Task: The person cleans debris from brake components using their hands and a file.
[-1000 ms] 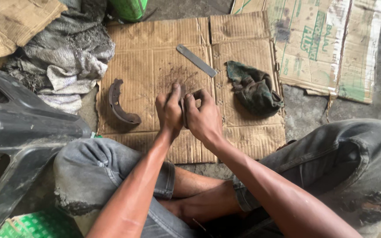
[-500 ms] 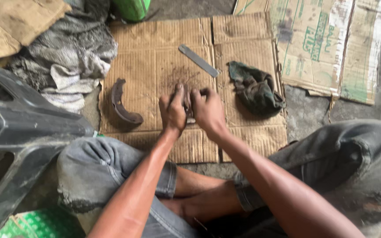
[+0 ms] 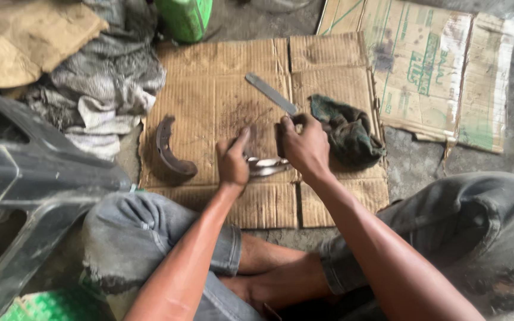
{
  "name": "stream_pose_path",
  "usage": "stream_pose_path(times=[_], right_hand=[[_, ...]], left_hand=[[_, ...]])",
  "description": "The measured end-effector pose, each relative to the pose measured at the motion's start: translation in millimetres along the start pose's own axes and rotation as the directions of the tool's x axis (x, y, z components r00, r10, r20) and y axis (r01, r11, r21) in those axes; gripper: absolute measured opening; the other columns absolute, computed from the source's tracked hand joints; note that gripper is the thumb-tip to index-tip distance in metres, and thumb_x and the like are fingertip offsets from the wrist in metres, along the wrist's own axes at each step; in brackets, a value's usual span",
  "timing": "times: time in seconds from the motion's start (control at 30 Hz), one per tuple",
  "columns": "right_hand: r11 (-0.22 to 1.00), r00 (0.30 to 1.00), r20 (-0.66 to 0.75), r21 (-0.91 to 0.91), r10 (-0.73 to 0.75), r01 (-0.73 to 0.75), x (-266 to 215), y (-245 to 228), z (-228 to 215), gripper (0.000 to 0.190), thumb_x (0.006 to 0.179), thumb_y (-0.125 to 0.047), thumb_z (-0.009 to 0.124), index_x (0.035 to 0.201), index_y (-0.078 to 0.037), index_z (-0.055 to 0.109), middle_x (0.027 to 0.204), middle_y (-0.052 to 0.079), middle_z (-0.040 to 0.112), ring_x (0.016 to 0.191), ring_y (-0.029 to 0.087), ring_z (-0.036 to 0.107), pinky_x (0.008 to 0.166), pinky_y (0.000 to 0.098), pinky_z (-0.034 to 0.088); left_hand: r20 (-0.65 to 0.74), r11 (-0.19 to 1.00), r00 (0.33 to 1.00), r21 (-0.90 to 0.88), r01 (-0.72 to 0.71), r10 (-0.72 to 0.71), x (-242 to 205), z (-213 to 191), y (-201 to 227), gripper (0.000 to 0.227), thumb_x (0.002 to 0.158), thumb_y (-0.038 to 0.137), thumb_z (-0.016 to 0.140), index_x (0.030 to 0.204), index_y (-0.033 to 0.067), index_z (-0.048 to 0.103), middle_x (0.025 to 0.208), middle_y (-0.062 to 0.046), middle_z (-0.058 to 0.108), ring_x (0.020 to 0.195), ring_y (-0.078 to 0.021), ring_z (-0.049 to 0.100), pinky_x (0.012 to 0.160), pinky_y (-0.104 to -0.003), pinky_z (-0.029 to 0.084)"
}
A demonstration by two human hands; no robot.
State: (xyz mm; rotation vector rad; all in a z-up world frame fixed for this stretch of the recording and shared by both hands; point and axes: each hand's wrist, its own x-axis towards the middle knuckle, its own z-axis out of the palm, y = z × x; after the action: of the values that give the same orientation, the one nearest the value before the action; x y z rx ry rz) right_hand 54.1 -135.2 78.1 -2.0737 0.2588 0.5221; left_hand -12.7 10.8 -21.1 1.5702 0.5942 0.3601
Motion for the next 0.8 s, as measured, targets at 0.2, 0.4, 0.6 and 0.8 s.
stream_pose_path(times=[0.2, 0.4, 0.6, 0.8], right_hand=[[0.99, 0.999, -0.049, -0.138, -0.003, -0.004, 0, 3, -9, 0.046, 0.098, -0.047, 0.062, 0.123, -0.01, 0.074, 0.102, 0.018, 0.078, 0.091, 0.027, 0.075, 0.091, 0.0433, 0.054], [0.985, 0.996, -0.024, -0.153, -0.089, 0.084, 0, 9, -11, 0.042, 0.097, -0.042, 0.063, 0.121, -0.01, 0.075, 0.102, 0.017, 0.08, 0.086, 0.023, 0.076, 0.087, 0.0404, 0.058], [0.999, 1.0, 0.016, -0.042, 0.011, -0.01, 14, 12, -21, 0.038, 0.101, -0.035, 0.06, 0.128, -0.009, 0.069, 0.107, 0.014, 0.077, 0.075, 0.023, 0.073, 0.069, 0.0423, 0.061], [0.94, 0.975, -0.118, -0.308, -0.19, 0.145, 21, 33, -24, 0.042, 0.096, -0.047, 0.068, 0.118, -0.013, 0.078, 0.105, 0.017, 0.078, 0.09, 0.028, 0.073, 0.084, 0.0418, 0.056]], left_hand=[[0.026, 0.959, 0.996, -0.269, 0.09, -0.086, 10, -12, -6, 0.042, 0.092, 0.03, 0.067, 0.055, 0.01, 0.06, 0.052, -0.002, 0.055, 0.048, -0.0153, 0.05, 0.053, -0.031, 0.038], [0.263, 0.647, 0.906, -0.635, 0.422, -0.333, 20, -24, -5, 0.031, 0.088, 0.03, 0.071, 0.07, 0.017, 0.05, 0.06, -0.001, 0.048, 0.053, -0.018, 0.05, 0.052, -0.036, 0.04], [0.182, 0.371, 0.623, -0.665, 0.648, -0.76, 16, -33, 26, 0.064, 0.076, 0.069, 0.051, 0.09, 0.0078, 0.059, 0.066, -0.01, 0.056, 0.061, -0.0288, 0.057, 0.061, -0.046, 0.047], [0.1, 0.728, 0.909, -0.565, 0.387, -0.405, 21, -34, 15, 0.028, 0.082, 0.027, 0.076, 0.104, 0.0093, 0.072, 0.072, 0.0, 0.062, 0.068, -0.0169, 0.061, 0.063, -0.033, 0.048]])
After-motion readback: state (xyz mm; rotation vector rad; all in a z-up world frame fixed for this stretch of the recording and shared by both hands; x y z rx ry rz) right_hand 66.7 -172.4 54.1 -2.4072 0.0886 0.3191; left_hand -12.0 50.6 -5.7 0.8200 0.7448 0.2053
